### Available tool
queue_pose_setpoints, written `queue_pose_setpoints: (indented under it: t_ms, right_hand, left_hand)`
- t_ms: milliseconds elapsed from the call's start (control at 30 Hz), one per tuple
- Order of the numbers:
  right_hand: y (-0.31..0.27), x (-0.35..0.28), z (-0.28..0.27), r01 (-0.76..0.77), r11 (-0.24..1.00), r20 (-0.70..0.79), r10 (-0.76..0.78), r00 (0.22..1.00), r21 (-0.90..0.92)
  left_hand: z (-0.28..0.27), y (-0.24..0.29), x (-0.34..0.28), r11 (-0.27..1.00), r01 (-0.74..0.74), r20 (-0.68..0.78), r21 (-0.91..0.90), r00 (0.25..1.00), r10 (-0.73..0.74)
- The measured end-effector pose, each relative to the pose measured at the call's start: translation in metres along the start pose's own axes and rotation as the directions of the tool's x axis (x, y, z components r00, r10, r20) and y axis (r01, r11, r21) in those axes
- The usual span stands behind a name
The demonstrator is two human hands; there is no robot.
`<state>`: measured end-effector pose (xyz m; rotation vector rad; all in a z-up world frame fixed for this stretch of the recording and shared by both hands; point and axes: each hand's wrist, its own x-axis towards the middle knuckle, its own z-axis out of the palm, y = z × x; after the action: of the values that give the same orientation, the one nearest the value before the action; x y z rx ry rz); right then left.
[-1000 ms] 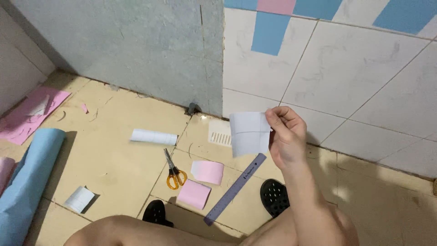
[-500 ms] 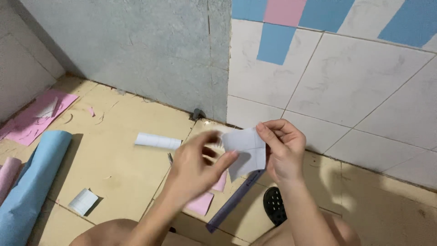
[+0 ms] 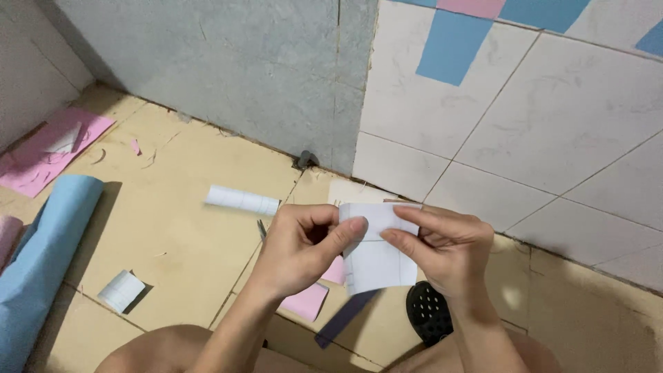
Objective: Cutting small pieces of colored vinyl and applying them to wall tiles to create a pattern
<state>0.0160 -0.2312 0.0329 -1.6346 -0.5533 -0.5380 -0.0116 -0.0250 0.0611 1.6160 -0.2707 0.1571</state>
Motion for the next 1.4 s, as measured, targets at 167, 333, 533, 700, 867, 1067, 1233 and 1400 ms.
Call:
queue_pose_setpoints:
  t_ms: [167,333,533,700,867,1067,1233,1400]
  right_hand:
    - [0.018,-0.005,-0.004,-0.08,0.986,0.047,0.074,0.996,0.146]
    - [0.032,-0.008,-0.009,-0.032,0.988,0.065,0.022,0.998,0.153]
    - [0.018,-0.001,0.006,-0.109,0.947,0.007,0.112,0.994,0.302]
    - [0.011,-0.008,0.032,-0.022,0.977,-0.066,0.037,0.997,0.21]
    - [0.019,-0.02,0.052,-0.011,0.968,-0.317,0.094,0.944,0.252]
    - [0.036,-0.01,0.037,-0.352,0.875,-0.218,0.434,0.874,0.333]
    - [0.029,0.002,0.013,-0.432,0.878,-0.164,0.466,0.869,0.207]
    - [0.04,0.002,0.007,-0.442,0.824,-0.183,0.525,0.831,0.355]
  left_hand:
    - [0.0,-0.001,-0.002,0.99,-0.095,-0.094,-0.103,0.992,0.085]
    - [-0.003,-0.004,-0.005,0.989,-0.144,-0.155,-0.043,0.979,0.136]
    - [-0.003,-0.013,-0.002,0.992,-0.121,-0.243,0.046,0.961,0.129]
    - [0.021,-0.025,-0.002,0.977,-0.046,-0.402,-0.209,0.915,-0.042]
    - [0.045,-0.035,0.0,0.804,0.083,-0.473,-0.589,0.771,-0.426]
    - [0.032,-0.054,0.003,0.73,0.198,-0.342,-0.654,0.783,-0.519]
    - [-0.055,-0.157,0.013,0.554,0.415,-0.237,0.722,0.9,-0.365]
    - [-0.097,-0.442,-0.038,0.145,0.275,-0.196,0.95,0.892,-0.407]
